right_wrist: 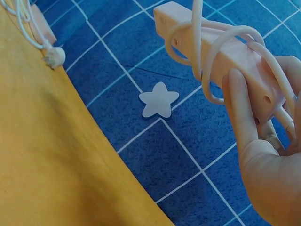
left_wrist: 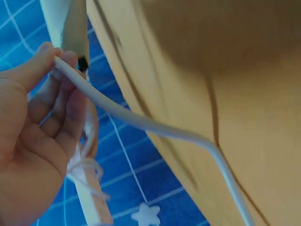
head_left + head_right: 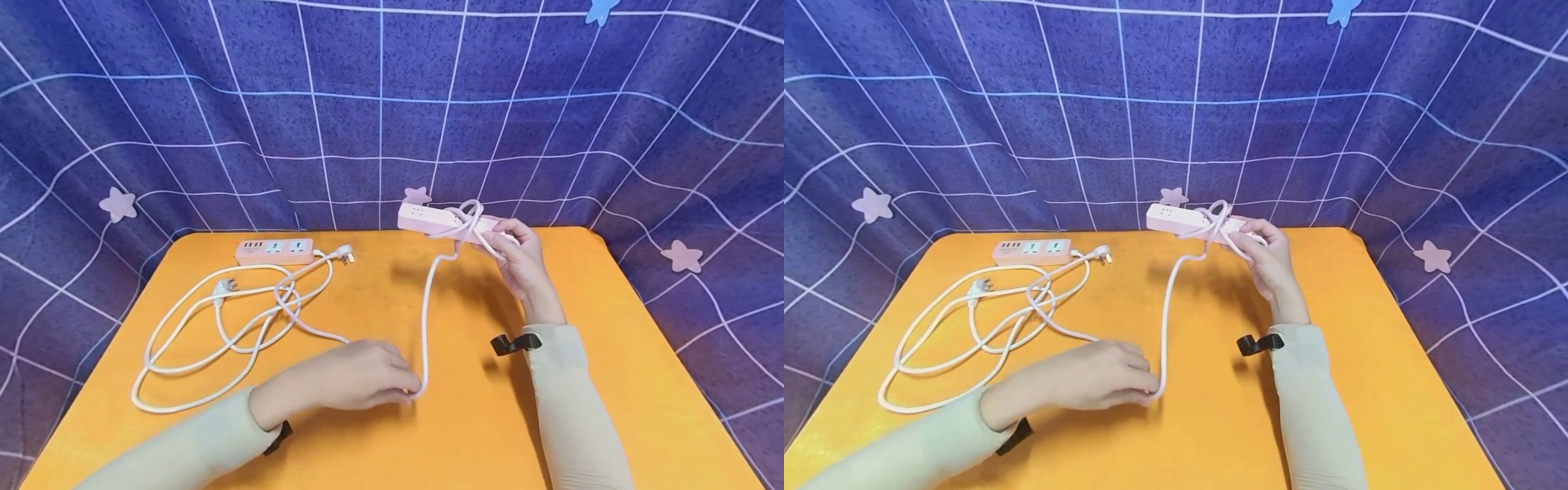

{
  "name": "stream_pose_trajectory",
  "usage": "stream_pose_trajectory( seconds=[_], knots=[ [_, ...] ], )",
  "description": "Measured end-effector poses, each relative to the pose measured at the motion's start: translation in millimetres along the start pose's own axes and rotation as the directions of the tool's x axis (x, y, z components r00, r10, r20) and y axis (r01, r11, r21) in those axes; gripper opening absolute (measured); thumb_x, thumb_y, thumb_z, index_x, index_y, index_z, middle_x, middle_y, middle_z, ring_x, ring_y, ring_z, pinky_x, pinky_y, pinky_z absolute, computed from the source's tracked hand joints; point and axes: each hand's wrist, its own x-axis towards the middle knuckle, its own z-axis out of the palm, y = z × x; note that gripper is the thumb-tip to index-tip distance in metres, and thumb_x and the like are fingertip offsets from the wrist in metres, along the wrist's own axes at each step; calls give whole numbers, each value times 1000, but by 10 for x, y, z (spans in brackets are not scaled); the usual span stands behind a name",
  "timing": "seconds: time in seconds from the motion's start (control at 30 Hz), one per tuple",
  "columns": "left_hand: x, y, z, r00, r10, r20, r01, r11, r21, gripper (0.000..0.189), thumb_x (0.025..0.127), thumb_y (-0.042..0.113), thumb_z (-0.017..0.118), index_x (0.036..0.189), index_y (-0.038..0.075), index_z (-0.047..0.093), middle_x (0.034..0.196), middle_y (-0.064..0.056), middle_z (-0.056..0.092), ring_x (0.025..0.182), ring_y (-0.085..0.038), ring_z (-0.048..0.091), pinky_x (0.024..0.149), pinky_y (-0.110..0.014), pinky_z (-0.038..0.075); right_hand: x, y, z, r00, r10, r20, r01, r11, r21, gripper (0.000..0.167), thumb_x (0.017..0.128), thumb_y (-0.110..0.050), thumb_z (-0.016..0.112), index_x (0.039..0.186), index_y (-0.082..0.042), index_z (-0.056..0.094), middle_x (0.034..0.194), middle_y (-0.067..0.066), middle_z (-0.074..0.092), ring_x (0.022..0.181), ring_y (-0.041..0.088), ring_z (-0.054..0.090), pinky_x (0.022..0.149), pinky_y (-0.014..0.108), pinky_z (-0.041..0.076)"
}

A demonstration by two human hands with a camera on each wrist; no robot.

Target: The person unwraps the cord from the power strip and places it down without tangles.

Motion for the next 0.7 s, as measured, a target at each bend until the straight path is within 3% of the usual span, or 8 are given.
stream_pose_trajectory(
  seconds=[0.17,0.3,0.43,0.5,0.7],
  knots=[
    [2,70,76,989,-23,146,23,1000,1,18,100,31,74,91,24,60,74,16,50,71,-3,49,69,-20,43,-5,27,11,1000,0,19,0,1000,-7,27,93,21,59,90,-4,69,121,14,74,98,23,75,82,38,65],
    [-52,71,108,980,-63,187,66,998,-8,21,99,30,76,88,25,58,72,16,47,69,-2,46,69,-21,43,-5,53,30,1000,13,9,-13,1000,-24,30,94,21,56,90,-5,69,120,12,74,97,21,76,83,38,65],
    [-128,69,170,971,-113,212,107,993,40,25,94,32,80,83,26,58,68,17,48,64,-3,45,64,-23,42,-16,70,49,1000,12,4,-12,999,-38,31,94,21,54,89,-6,68,119,12,74,97,21,76,83,38,65],
    [-160,63,201,960,-151,236,142,988,52,28,91,33,82,80,26,57,67,17,46,61,-3,43,62,-22,40,-22,74,57,1000,11,9,-10,999,-44,31,93,21,54,89,-6,68,120,12,73,98,22,76,83,38,65],
    [-200,18,253,915,-295,274,315,949,-30,33,86,37,85,77,26,56,69,17,45,65,0,41,63,-19,36,-33,78,73,1000,9,18,-8,999,-46,32,92,22,54,88,-6,68,121,12,72,100,23,75,83,38,65]
  ],
)
